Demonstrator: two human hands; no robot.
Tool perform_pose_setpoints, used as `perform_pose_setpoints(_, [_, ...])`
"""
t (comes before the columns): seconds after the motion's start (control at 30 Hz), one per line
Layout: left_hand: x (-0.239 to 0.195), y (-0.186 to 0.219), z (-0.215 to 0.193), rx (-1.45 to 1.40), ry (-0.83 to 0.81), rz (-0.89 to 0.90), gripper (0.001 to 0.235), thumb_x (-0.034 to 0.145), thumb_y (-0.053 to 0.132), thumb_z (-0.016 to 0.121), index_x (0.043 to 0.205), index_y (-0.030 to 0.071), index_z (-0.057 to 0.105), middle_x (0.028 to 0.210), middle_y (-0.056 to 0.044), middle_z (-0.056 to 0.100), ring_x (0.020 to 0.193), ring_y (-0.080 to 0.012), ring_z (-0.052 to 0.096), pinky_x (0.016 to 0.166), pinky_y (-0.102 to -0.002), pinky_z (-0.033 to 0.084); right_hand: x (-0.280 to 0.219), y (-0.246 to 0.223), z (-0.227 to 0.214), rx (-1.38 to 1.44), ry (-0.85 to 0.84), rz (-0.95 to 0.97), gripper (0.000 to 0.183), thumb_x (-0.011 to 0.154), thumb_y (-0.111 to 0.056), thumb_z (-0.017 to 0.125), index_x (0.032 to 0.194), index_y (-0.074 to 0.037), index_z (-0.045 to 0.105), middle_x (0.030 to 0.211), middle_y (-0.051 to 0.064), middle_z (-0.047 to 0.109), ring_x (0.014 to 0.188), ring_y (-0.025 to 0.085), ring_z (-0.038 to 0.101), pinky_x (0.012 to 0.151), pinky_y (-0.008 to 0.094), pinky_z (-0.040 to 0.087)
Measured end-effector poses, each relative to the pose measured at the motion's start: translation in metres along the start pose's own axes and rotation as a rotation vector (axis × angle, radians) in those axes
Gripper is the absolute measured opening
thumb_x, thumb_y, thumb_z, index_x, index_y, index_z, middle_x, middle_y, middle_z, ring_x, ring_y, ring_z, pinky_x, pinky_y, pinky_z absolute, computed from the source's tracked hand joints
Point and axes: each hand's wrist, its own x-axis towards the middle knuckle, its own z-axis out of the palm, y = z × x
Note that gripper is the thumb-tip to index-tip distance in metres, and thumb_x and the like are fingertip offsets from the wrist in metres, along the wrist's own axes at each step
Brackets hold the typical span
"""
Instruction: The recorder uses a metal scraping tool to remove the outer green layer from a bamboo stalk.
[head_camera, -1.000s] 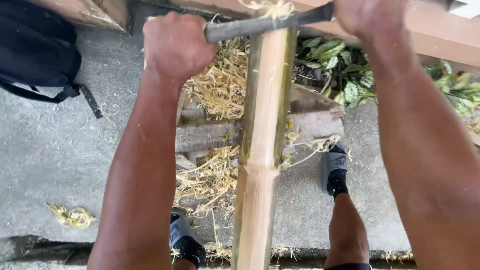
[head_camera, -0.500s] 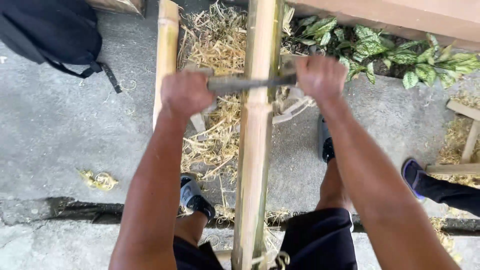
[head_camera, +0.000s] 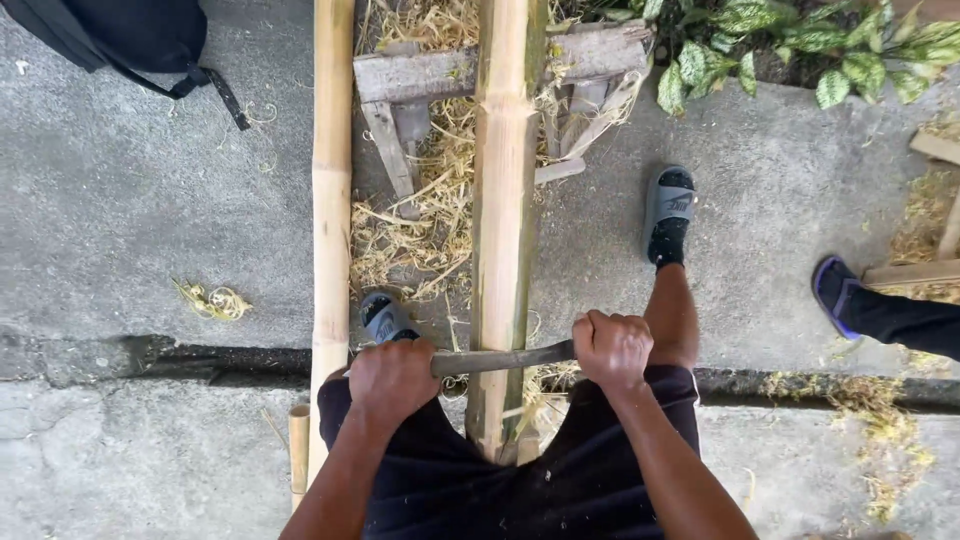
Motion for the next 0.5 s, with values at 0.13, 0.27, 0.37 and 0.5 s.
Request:
perform_pose_setpoints(0.13, [0.074, -0.008, -0.037, 0.109, -0.147, -0.029, 0.017, 0.087, 0.027, 0.069, 0.081, 0.011, 0.071, 0.07, -0.008, 0.072, 0.058, -0.0215, 0.071, 0.057, -0.042, 0.06, 0.05, 0.037, 0.033, 0.023, 0.085, 0.216, 0.024, 0.093, -0.013, 0.065, 0.072, -0.012, 0.054, 0.068, 0.005, 0.058, 0.055, 0.022, 0.051, 0.055, 0.039, 0.043])
perform_pose_setpoints(0.27, [0.215, -0.015, -0.112, 0.289, -0.273, -0.12, 0.028, 0.097, 0.041, 0.058, 0.102, 0.016, 0.069, 0.088, -0.009, 0.073, 0.079, -0.0262, 0.071, 0.067, -0.047, 0.061, 0.149, 0.138, 0.12, -0.529, 0.464, -0.066, 0.021, 0.098, -0.008, 0.058, 0.078, -0.011, 0.055, 0.071, 0.003, 0.052, 0.051, 0.01, 0.034, 0.044, 0.029, 0.025])
perform_pose_setpoints(0.37, [0.307, -0.025, -0.167, 0.445, -0.105, -0.08, 0.029, 0.096, 0.037, 0.056, 0.113, 0.019, 0.07, 0.088, -0.008, 0.074, 0.075, -0.0227, 0.074, 0.07, -0.048, 0.06, 0.235, 0.19, 0.152, -0.51, 0.473, -0.014, 0.032, 0.107, -0.012, 0.053, 0.075, -0.014, 0.053, 0.067, 0.001, 0.058, 0.048, 0.005, 0.04, 0.036, 0.026, 0.026])
perform_pose_setpoints(0.5, [0.345, -0.009, -0.209, 0.602, -0.005, 0.054, 0.027, 0.098, 0.04, 0.056, 0.108, 0.023, 0.075, 0.087, -0.007, 0.074, 0.078, -0.0241, 0.073, 0.075, -0.055, 0.057, 0.264, 0.208, 0.16, -0.217, 0.212, 0.355, 0.038, 0.109, -0.014, 0.051, 0.071, -0.013, 0.055, 0.063, 0.003, 0.06, 0.046, 0.009, 0.046, 0.035, 0.026, 0.029])
